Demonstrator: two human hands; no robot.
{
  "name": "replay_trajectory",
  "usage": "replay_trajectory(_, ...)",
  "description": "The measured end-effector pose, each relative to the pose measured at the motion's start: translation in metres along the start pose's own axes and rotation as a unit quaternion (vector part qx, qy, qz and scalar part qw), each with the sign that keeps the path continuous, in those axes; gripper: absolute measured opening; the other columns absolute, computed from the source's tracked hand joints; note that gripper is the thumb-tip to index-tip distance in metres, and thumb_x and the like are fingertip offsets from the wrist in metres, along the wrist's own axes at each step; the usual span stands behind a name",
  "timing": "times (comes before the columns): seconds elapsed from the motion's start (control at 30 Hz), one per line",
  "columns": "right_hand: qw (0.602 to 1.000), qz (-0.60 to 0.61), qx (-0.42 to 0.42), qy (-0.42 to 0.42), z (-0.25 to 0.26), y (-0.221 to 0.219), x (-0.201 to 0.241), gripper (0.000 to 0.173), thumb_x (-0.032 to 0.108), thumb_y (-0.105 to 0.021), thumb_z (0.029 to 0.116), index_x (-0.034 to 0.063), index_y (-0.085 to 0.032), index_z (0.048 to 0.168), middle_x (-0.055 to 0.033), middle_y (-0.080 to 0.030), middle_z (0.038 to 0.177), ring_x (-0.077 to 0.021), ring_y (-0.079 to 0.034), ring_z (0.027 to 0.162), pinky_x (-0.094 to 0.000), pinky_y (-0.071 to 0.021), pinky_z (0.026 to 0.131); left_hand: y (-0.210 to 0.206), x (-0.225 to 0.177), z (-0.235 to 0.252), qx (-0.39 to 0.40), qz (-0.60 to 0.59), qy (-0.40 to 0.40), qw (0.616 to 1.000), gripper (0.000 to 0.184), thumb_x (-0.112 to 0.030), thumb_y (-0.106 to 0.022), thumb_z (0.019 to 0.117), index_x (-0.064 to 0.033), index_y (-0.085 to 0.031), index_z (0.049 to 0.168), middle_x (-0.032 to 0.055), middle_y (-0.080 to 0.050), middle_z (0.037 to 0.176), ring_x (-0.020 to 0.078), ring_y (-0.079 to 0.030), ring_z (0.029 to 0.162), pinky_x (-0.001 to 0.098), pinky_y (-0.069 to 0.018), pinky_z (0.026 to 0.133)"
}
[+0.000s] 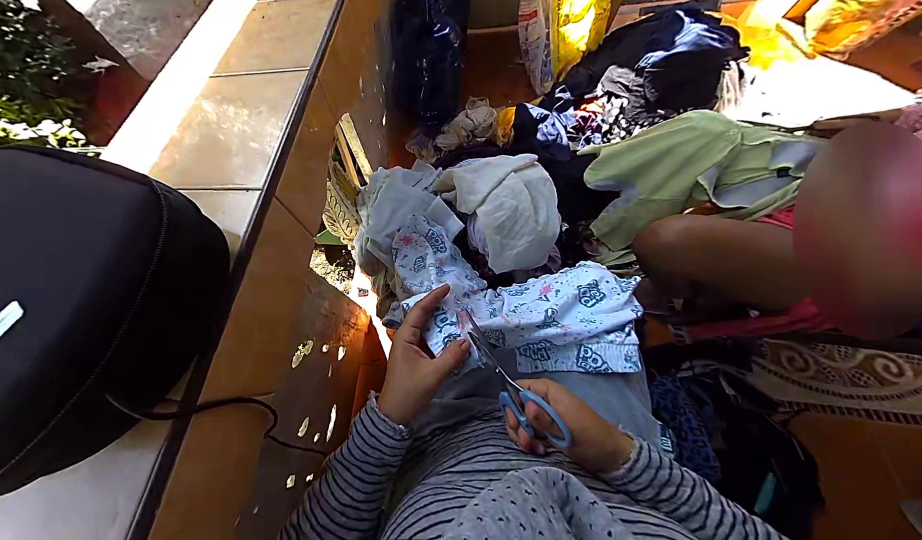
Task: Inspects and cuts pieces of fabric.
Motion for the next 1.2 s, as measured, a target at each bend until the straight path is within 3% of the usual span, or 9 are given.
replay_trajectory(0.17, 0.997, -0.057, 0.038, -0.03, 0.001, 0.004, 0.001, 0.048, 0.066, -0.076, 0.0802, 0.0193, -0.065, 0.087, 0.0093, -0.067, 0.071, -0.0001, -0.062, 0.06, -0.0157, -0.0506, 0.055, 0.007, -0.003, 0.001, -0.028, 0.008, -0.017, 0.999, 0.085, 0.003, -0.076, 0.0816, 0.012, -0.029, 0.152, 0.0208, -0.049, 0.149, 0.0193, -0.063, 0.123, 0.0337, -0.0566, 0.101)
replay_trajectory(0.47, 0.998, -0.025, 0.05, 0.028, 0.02, 0.003, 0.011, 0.05, 0.065, -0.073, 0.0829, 0.0175, -0.063, 0.094, 0.0084, -0.067, 0.076, -0.002, -0.063, 0.063, -0.0176, -0.0524, 0.058, -0.007, 0.001, -0.004, -0.003, 0.009, 0.005, 1.0, 0.095, 0.001, -0.079, 0.0799, 0.0106, -0.022, 0.155, 0.0214, -0.045, 0.151, 0.0194, -0.063, 0.124, 0.0332, -0.0579, 0.1)
replay_trajectory(0.67, 0.999, -0.024, 0.033, 0.023, 0.021, 0.004, 0.01, 0.039, 0.054, -0.079, 0.0833, 0.0178, -0.065, 0.088, 0.0093, -0.067, 0.071, 0.0001, -0.062, 0.059, -0.0154, -0.0503, 0.054, -0.001, 0.002, -0.004, -0.001, 0.016, 0.012, 1.0, 0.104, -0.001, -0.08, 0.0795, 0.0028, -0.014, 0.16, 0.0192, -0.046, 0.15, 0.0183, -0.064, 0.122, 0.0342, -0.0583, 0.1)
replay_trajectory(0.9, 0.998, -0.049, 0.03, 0.038, 0.025, 0.005, 0.013, 0.054, 0.065, -0.076, 0.0805, 0.0165, -0.061, 0.098, 0.0103, -0.066, 0.079, 0.0001, -0.062, 0.067, -0.0159, -0.0508, 0.06, -0.007, 0.006, -0.007, 0.047, 0.036, 0.04, 0.997, 0.114, -0.005, -0.083, 0.0801, -0.0087, -0.006, 0.165, 0.019, -0.05, 0.149, 0.0221, -0.066, 0.12, 0.0381, -0.0587, 0.1)
replay_trajectory(1.1, 0.998, -0.038, 0.011, 0.052, 0.024, 0.009, 0.007, 0.036, 0.05, -0.081, 0.0833, 0.0183, -0.065, 0.088, 0.0117, -0.066, 0.071, 0.0022, -0.061, 0.061, -0.0144, -0.0494, 0.056, -0.004, 0.001, -0.005, 0.032, 0.038, 0.031, 0.998, 0.114, -0.005, -0.083, 0.0796, -0.0074, -0.006, 0.165, 0.0182, -0.05, 0.148, 0.0205, -0.066, 0.119, 0.0368, -0.0589, 0.1)
replay_trajectory(1.2, 0.998, -0.04, 0.003, 0.05, 0.021, 0.011, 0.003, 0.035, 0.05, -0.08, 0.084, 0.0186, -0.065, 0.086, 0.0113, -0.065, 0.069, 0.0022, -0.06, 0.059, -0.0142, -0.0485, 0.054, -0.003, -0.001, -0.004, 0.004, 0.019, 0.01, 1.0, 0.091, -0.004, -0.075, 0.0876, -0.0004, -0.021, 0.161, 0.0151, -0.049, 0.15, 0.0165, -0.065, 0.119, 0.0337, -0.0579, 0.099)
Point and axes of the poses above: each hand's wrist, its own z-axis towards the middle knuckle, its own y-axis out of the back of the hand, x = y × z, the point moved 4 cm from there along z, towards the middle knuckle
